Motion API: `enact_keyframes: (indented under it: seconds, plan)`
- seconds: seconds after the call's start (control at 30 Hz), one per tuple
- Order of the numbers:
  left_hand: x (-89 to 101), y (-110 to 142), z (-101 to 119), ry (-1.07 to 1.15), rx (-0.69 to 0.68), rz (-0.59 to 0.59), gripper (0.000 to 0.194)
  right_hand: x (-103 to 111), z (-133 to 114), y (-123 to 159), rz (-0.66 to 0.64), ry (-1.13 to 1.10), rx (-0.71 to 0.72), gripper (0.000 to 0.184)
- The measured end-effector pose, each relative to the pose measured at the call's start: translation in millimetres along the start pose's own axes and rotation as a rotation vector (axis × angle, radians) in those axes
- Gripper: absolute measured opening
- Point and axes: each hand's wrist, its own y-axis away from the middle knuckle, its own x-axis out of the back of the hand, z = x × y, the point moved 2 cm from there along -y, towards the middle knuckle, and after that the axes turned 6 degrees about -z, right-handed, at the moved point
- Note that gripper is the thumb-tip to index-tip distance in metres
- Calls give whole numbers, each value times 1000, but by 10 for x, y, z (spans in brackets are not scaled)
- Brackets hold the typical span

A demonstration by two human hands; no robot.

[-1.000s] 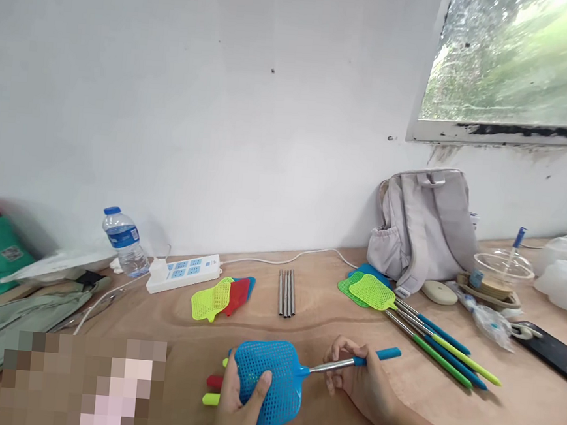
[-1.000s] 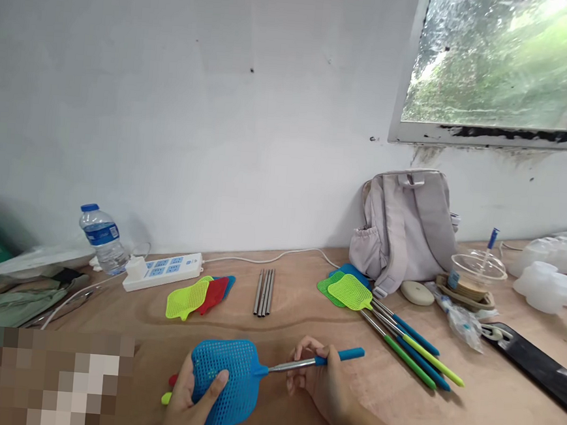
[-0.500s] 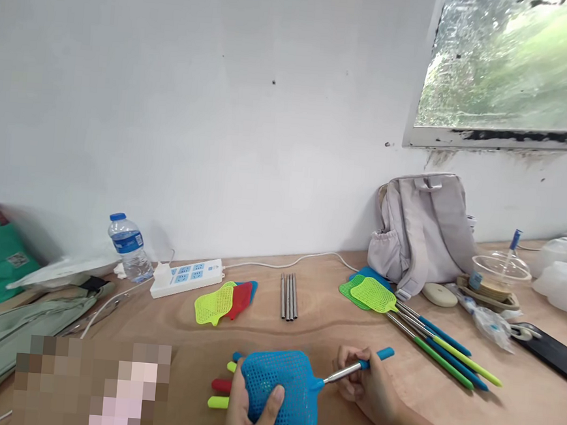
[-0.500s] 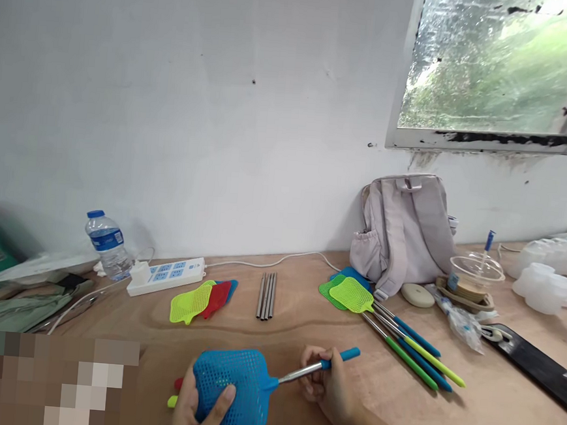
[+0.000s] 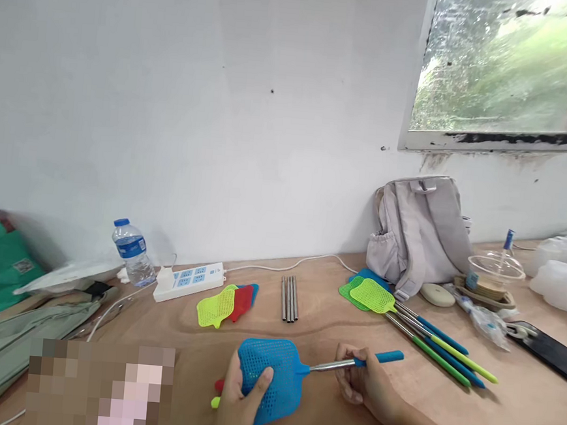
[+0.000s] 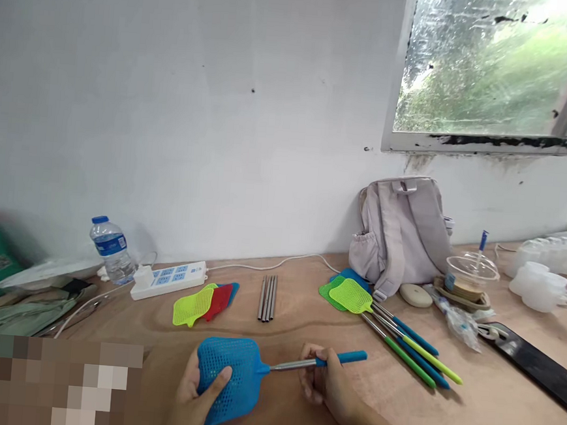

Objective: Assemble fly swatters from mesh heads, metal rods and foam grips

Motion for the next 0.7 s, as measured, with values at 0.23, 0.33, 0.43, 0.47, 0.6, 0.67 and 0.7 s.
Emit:
enact_keyframes:
  seconds: [0.23, 0.33, 0.43, 0.47, 0.6, 0.67, 0.7]
  plan:
    - [89, -82, 215, 218, 68, -28, 75, 347, -551, 191, 122, 256, 290, 19]
    - [90, -52, 198, 284, 128, -109, 66, 465, -735, 341, 42, 664, 243, 16]
    - [94, -23, 111, 364, 177, -239, 51, 393, -748, 440, -32, 976, 53, 16]
    - [99, -20, 84, 406, 186, -260, 46, 331, -734, 456, -55, 1054, -15, 15]
    - [121, -61, 107, 607, 128, -224, 39, 88, -743, 452, -184, 1311, -94, 16]
    - [145, -110, 181, 603, 59, -166, 40, 114, -815, 434, -141, 1390, -18, 22]
    - [167, -140, 216, 559, 18, -129, 40, 183, -864, 429, -74, 1432, 41, 25]
